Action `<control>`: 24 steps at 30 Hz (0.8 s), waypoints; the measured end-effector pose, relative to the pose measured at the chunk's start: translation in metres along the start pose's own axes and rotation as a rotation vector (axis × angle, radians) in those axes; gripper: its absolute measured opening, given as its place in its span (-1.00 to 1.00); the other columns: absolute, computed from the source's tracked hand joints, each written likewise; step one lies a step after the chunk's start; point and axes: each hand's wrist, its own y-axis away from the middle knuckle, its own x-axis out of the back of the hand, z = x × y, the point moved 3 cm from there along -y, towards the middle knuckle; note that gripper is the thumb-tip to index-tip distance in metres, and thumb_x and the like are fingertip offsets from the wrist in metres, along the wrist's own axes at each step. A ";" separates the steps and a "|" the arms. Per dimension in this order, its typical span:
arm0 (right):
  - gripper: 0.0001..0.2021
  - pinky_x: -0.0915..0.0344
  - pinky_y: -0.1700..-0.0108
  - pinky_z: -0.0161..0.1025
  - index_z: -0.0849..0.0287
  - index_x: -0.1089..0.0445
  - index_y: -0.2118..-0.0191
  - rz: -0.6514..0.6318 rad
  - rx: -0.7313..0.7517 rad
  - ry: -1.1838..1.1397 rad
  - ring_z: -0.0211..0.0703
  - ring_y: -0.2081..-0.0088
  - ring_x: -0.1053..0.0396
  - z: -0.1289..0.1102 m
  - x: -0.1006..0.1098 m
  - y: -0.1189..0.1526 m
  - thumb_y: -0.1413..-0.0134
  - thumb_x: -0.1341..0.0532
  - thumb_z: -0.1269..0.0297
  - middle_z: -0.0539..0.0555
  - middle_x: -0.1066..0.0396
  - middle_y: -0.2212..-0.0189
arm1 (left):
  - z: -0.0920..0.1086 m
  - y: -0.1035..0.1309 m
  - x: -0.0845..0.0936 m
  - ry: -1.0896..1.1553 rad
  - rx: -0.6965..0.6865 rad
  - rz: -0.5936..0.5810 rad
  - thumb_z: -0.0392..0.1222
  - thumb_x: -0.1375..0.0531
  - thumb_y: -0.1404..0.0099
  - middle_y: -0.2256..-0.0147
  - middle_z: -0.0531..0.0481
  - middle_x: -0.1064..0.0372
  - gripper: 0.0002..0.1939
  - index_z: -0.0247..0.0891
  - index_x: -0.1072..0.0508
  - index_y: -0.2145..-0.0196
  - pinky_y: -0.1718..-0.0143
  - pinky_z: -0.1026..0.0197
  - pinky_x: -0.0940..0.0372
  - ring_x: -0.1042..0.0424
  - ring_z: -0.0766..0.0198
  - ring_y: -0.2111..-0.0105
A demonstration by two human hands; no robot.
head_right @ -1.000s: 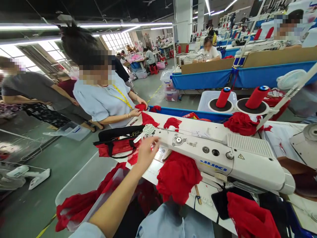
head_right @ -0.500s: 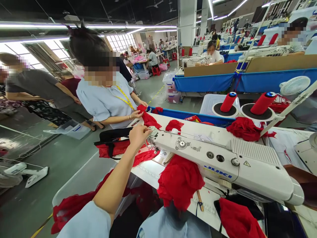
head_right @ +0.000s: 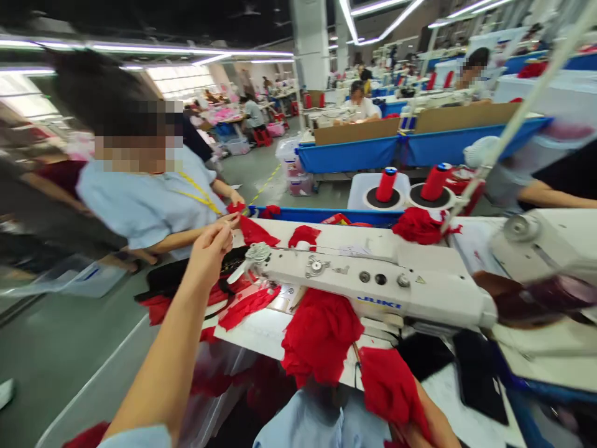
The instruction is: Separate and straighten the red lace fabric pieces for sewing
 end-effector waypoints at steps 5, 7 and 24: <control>-0.72 -0.40 0.13 -0.04 0.00 -0.55 0.31 -0.157 -0.037 -0.275 0.03 0.28 -0.44 -0.038 -0.026 0.001 0.28 -0.44 0.17 0.08 -0.51 0.34 | 0.017 0.117 -0.083 -0.020 -0.006 -0.783 -0.08 -0.12 -0.27 0.52 0.09 -0.22 -0.79 -0.22 -0.36 0.46 0.46 0.30 -0.10 -0.18 0.34 0.49; -0.75 -0.35 0.12 -0.11 0.05 -0.55 0.25 -0.325 -0.007 -0.344 -0.05 0.26 -0.40 -0.053 -0.036 0.000 0.16 -0.41 0.19 0.09 -0.49 0.30 | 0.017 0.157 -0.112 -0.004 0.011 -0.988 -0.15 -0.10 -0.26 0.49 0.08 -0.25 -0.85 -0.22 -0.34 0.44 0.43 0.29 -0.11 -0.20 0.32 0.45; -0.75 -0.17 0.34 -0.27 0.10 -0.27 0.27 0.106 0.079 -0.003 -0.22 0.43 -0.20 -0.016 0.035 0.026 0.17 -0.21 0.40 -0.07 -0.33 0.46 | 0.016 0.271 -0.175 0.445 0.245 -1.674 -0.15 -0.29 -0.20 0.47 0.11 -0.17 -0.66 -0.13 -0.42 0.05 0.50 0.37 -0.02 -0.10 0.44 0.52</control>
